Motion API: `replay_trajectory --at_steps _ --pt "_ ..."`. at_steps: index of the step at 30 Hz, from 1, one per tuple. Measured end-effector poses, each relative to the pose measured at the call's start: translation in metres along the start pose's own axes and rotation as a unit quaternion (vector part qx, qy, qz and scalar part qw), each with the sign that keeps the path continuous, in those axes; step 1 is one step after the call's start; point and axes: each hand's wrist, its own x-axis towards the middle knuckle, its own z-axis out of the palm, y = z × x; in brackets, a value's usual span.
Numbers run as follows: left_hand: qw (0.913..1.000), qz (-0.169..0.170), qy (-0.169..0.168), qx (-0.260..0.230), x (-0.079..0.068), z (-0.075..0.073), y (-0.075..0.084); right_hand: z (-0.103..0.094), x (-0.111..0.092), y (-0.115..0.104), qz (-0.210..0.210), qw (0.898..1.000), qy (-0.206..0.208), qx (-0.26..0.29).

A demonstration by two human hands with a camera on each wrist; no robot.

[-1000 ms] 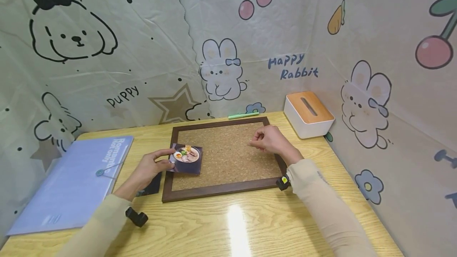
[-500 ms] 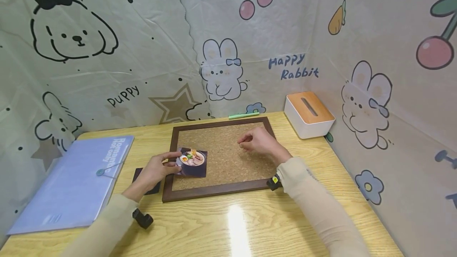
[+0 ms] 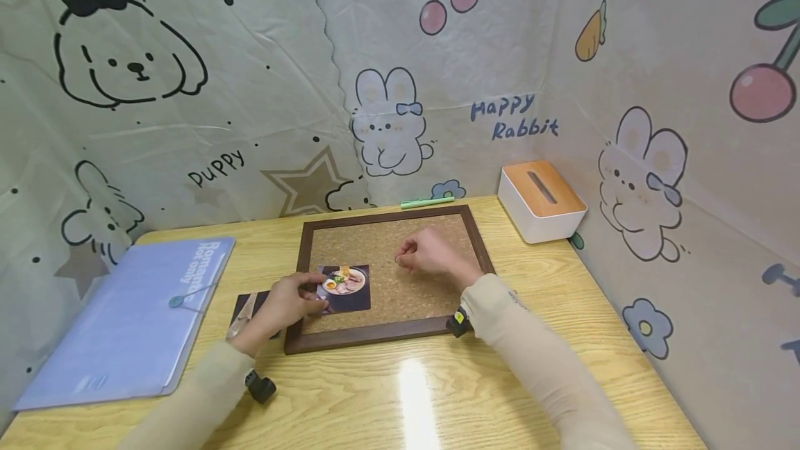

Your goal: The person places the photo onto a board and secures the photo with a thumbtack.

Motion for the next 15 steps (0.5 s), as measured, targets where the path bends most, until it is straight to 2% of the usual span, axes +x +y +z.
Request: replay_trajectory --at_steps 6,15 --pt "0.9983 0.038 0.014 0.042 0.001 0.004 0.001 0.016 0.008 -0.009 0.008 1.0 -0.015 0.024" --pt "0.9941 0.058 0.015 0.091 0.002 0.005 0.006 0.04 0.027 -0.02 0.002 0.999 -0.039 0.025"
